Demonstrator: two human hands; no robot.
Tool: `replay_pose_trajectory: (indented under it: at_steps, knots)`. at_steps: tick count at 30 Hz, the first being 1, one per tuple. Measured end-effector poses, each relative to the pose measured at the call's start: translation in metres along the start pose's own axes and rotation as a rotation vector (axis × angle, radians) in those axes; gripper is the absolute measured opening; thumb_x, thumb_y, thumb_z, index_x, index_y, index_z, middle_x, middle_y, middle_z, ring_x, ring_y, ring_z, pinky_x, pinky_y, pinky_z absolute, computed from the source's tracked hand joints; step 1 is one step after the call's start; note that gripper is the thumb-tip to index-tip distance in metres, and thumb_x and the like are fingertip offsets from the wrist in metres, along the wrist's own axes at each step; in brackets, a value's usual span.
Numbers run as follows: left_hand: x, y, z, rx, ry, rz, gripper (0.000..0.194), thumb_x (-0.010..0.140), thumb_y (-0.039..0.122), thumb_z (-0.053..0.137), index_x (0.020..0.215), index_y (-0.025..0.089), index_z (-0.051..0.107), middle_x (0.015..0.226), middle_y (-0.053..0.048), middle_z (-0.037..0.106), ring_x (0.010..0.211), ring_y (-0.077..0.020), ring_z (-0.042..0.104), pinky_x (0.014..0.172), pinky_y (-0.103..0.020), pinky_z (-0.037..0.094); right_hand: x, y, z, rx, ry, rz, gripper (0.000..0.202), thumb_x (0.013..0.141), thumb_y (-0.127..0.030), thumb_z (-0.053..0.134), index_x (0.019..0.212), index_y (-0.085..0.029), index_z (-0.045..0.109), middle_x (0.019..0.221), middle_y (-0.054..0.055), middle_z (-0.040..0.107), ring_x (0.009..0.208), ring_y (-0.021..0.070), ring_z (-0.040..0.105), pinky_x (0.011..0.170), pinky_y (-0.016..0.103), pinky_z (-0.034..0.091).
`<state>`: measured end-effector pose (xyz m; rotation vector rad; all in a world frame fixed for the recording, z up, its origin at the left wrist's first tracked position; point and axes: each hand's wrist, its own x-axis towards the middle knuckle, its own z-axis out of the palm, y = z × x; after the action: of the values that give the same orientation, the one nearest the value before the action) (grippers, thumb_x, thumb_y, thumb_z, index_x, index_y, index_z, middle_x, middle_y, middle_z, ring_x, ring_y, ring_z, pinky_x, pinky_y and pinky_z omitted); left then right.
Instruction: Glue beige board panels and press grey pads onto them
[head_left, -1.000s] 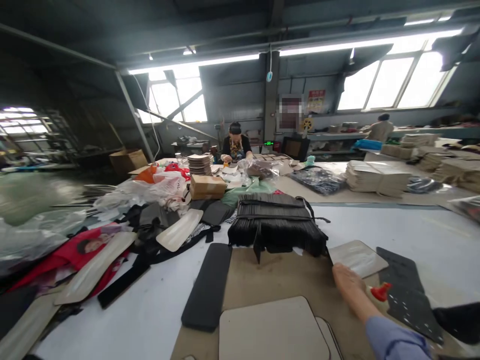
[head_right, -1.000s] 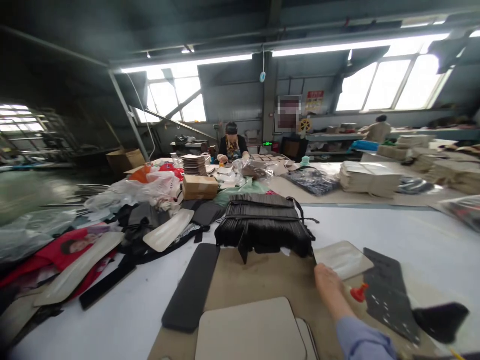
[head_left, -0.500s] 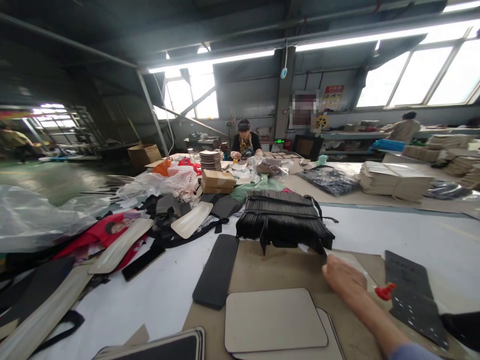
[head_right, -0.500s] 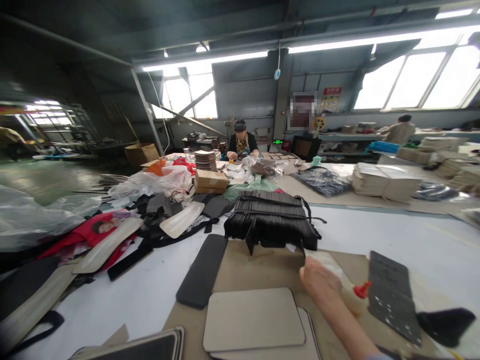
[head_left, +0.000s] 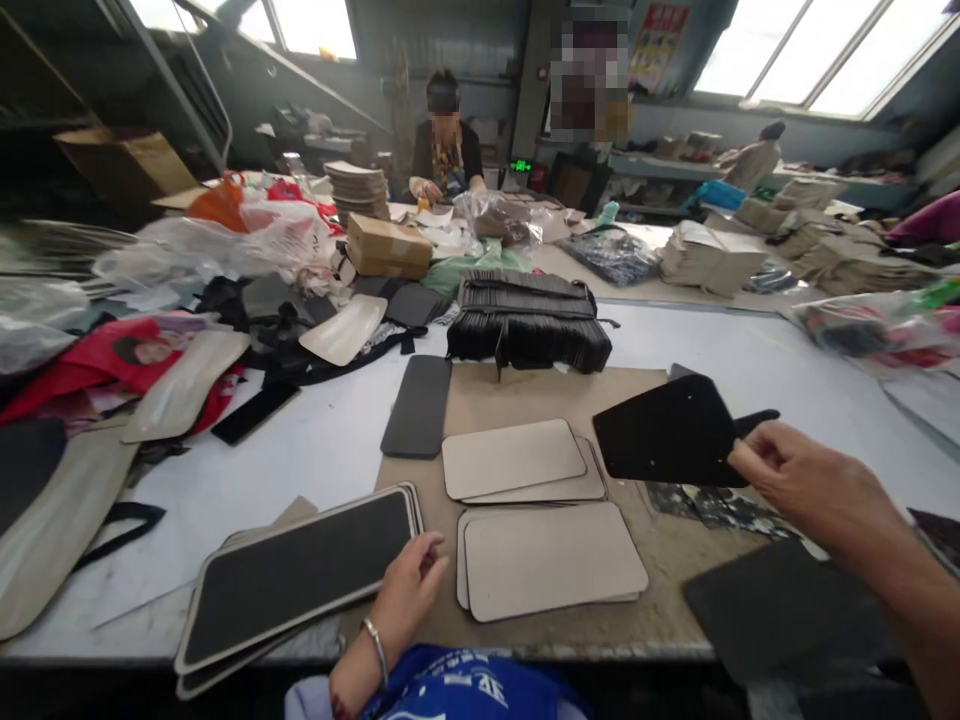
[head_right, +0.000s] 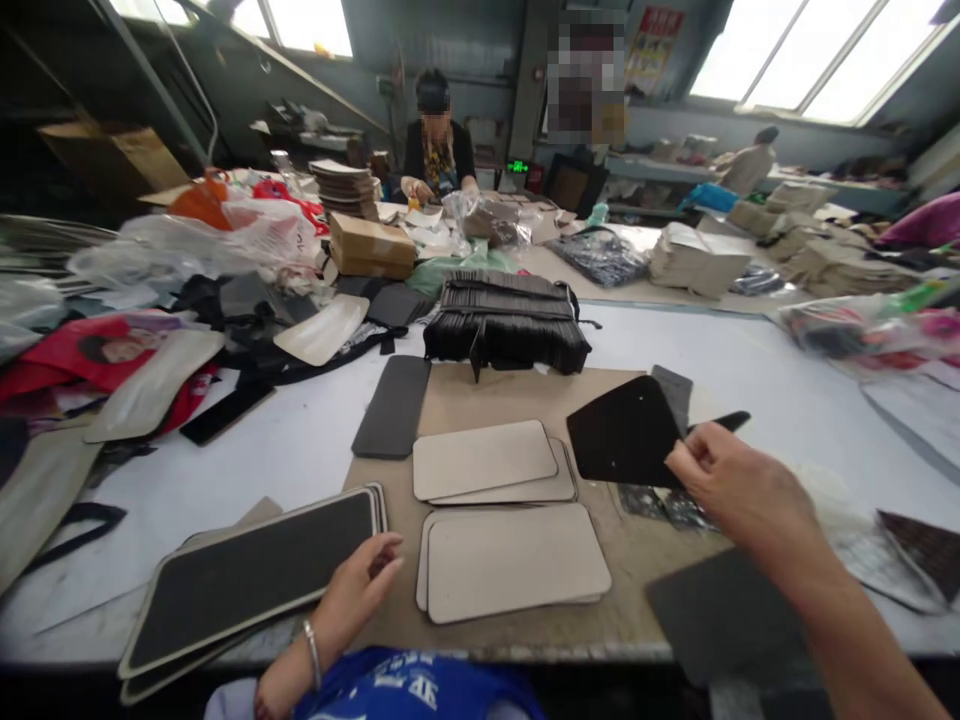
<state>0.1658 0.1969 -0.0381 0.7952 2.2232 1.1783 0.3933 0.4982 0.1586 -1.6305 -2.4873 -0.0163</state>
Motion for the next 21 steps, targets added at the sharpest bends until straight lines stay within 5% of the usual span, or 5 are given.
replay_pose_trajectory:
  at_steps: [4, 7, 11, 16, 21]
  knots:
    - [0.002, -0.003, -0.006, -0.020, -0.087, -0.023, 0.025, 0.066, 0.031, 0.051, 0.085, 0.018, 0.062, 0.073, -0.004, 0.063, 0.068, -0.0172, 0.060, 0.070, -0.031, 0.050, -0.034, -0.011, -0.036, -0.079, -0.038, 0.077, 0.023, 0.067, -0.039, 0.051, 0.057, -0.025, 0.036, 0.049, -0.003, 0.043, 0.043, 0.0134, 0.039, 0.051, 0.029, 0.032]
    - [0.000, -0.009, -0.007, -0.056, -0.122, -0.040, 0.027, 0.066, 0.033, 0.052, 0.085, 0.017, 0.062, 0.074, -0.005, 0.062, 0.068, -0.0182, 0.059, 0.070, -0.032, 0.049, -0.056, -0.033, -0.026, -0.198, -0.005, -0.027, 0.022, 0.070, -0.035, 0.054, 0.057, -0.025, 0.038, 0.051, -0.002, 0.045, 0.044, 0.0125, 0.039, 0.051, 0.029, 0.029]
    - [-0.004, -0.012, -0.007, -0.085, -0.169, -0.062, 0.027, 0.066, 0.034, 0.052, 0.085, 0.018, 0.061, 0.070, -0.005, 0.062, 0.065, -0.0189, 0.059, 0.068, -0.033, 0.048, -0.088, -0.086, 0.041, -0.303, -0.243, -0.264, 0.011, 0.081, -0.028, 0.046, 0.073, -0.022, 0.051, 0.066, 0.003, 0.059, 0.055, 0.0150, 0.051, 0.051, 0.028, 0.030]
    - [-0.008, -0.016, -0.007, -0.076, -0.191, -0.095, 0.030, 0.064, 0.039, 0.052, 0.083, 0.017, 0.060, 0.067, -0.005, 0.062, 0.062, -0.0203, 0.059, 0.065, -0.034, 0.048, -0.135, -0.152, 0.139, -0.094, -0.553, -0.475, 0.024, 0.080, -0.011, 0.037, 0.092, -0.015, 0.058, 0.087, 0.008, 0.065, 0.075, 0.0221, 0.062, 0.062, 0.031, 0.044]
    - [-0.008, -0.021, -0.002, -0.046, -0.222, -0.134, 0.039, 0.061, 0.048, 0.052, 0.084, 0.017, 0.061, 0.066, -0.005, 0.065, 0.064, -0.0221, 0.062, 0.067, -0.035, 0.050, -0.164, -0.184, 0.181, 0.027, -0.661, -0.527, 0.021, 0.076, -0.017, 0.049, 0.094, -0.015, 0.060, 0.087, 0.007, 0.067, 0.076, 0.0234, 0.064, 0.061, 0.032, 0.048]
